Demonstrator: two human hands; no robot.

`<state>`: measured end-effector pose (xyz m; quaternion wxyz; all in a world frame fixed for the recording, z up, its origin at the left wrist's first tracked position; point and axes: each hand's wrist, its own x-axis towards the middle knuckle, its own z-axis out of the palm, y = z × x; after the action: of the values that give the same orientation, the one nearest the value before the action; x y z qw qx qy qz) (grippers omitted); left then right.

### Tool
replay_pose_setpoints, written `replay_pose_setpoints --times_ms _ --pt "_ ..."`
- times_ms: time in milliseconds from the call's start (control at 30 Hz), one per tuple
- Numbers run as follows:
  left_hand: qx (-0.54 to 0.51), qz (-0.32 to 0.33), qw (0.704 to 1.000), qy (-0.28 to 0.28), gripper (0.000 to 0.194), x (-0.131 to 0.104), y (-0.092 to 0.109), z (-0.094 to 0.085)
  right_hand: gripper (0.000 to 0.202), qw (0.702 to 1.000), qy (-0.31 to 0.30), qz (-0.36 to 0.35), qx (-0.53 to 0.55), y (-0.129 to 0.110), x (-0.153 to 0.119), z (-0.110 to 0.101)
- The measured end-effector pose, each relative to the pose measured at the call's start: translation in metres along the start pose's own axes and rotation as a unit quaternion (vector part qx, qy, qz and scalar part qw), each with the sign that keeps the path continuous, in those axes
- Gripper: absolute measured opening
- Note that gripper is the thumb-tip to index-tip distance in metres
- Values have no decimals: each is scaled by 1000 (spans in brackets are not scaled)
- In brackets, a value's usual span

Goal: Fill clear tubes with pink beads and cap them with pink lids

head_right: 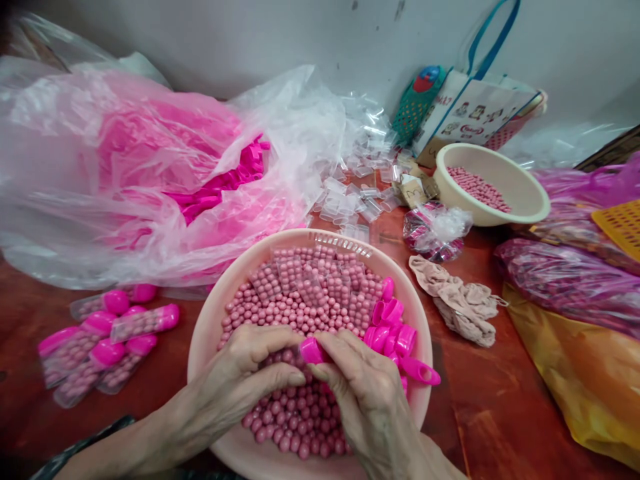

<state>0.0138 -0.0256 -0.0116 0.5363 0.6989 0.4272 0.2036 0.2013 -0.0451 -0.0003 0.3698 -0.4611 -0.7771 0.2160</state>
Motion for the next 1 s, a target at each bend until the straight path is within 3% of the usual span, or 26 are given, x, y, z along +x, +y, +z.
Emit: replay_pose_setpoints --times_ms 200,333,400,533,600,700,767,900,1000 --pt "-29 2 999 23 13 3 6 -1 24 1000 18 -21 -14 -6 9 1" --pt "-77 -33 996 19 9 6 11 -8 16 998 -39 29 27 -4 15 -7" --pt "-152 -58 987 -13 6 8 15 -12 15 997 -60 38 33 -2 18 -16" --pt "-362 -150 908 -145 6 11 22 -19 15 997 -46 -51 -33 0 23 -31" --pt "-419 -177 875 -169 6 12 22 -21 18 992 -51 -106 -49 1 24 -32" --pt "-446 -186 856 -185 9 13 19 -22 18 986 -22 -152 -65 1 22 -31" --pt "-454 -185 850 -193 8 13 17 -23 18 988 -3 -137 -65 2 17 -30" --pt "-469 -185 848 -163 8 13 18 -21 13 998 -56 -32 -19 3 5 -29" --pt "-465 -183 851 -159 11 13 19 -19 9 998 -54 18 1 1 -1 -28"
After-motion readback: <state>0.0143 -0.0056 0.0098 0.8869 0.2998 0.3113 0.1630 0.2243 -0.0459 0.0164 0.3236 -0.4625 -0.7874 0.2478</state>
